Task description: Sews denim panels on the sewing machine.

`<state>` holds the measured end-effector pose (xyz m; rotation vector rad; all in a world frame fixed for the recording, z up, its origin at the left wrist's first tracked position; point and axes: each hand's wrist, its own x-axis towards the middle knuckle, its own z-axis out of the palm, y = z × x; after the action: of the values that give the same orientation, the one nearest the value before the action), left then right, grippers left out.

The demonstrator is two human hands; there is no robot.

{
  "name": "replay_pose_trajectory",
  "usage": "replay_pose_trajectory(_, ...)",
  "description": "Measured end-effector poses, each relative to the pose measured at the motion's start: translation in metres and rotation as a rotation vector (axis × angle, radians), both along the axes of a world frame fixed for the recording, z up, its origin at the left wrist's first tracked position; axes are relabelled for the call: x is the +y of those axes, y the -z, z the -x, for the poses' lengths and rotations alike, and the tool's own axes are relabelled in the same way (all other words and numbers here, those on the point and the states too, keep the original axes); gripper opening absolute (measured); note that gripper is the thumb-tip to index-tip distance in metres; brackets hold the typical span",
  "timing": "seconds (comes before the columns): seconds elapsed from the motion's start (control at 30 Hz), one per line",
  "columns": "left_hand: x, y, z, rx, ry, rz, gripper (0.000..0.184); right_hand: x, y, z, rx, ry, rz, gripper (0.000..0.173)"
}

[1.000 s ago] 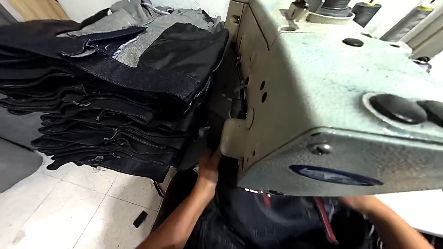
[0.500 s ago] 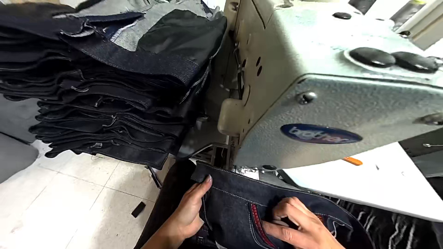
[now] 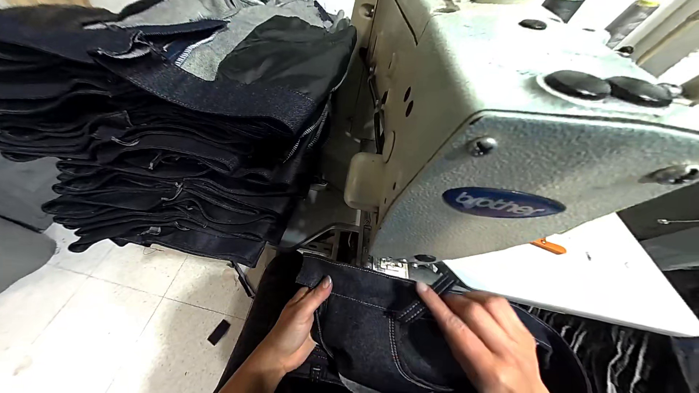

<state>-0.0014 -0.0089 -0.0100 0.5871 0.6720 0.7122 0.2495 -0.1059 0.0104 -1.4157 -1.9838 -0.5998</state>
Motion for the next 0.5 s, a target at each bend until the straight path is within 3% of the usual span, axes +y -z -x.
replay_pose_trajectory(0.1,0.002,-0.002,0.003,0.044,-0.004,-0.003,0.029,0.008,-0.001,-0.006,0.047,0.089,-0.043,0.02)
replay_pose_trajectory(0.2,0.005,-0.002,0.005,0.105,-0.009,-0.045,0.03,0.015,-0.006,0.003,0.147,0.041,0.014,0.019)
replay_pose_trajectory(0.37,0.009,0.0,0.009,0.134,0.007,-0.088,0.033,0.021,-0.014,0.03,0.585,-0.094,0.306,0.02)
replay_pose_trajectory(0.5,0.01,0.001,0.015,0.147,0.028,-0.148,0.032,0.023,-0.014,0.029,0.722,-0.098,0.447,0.016)
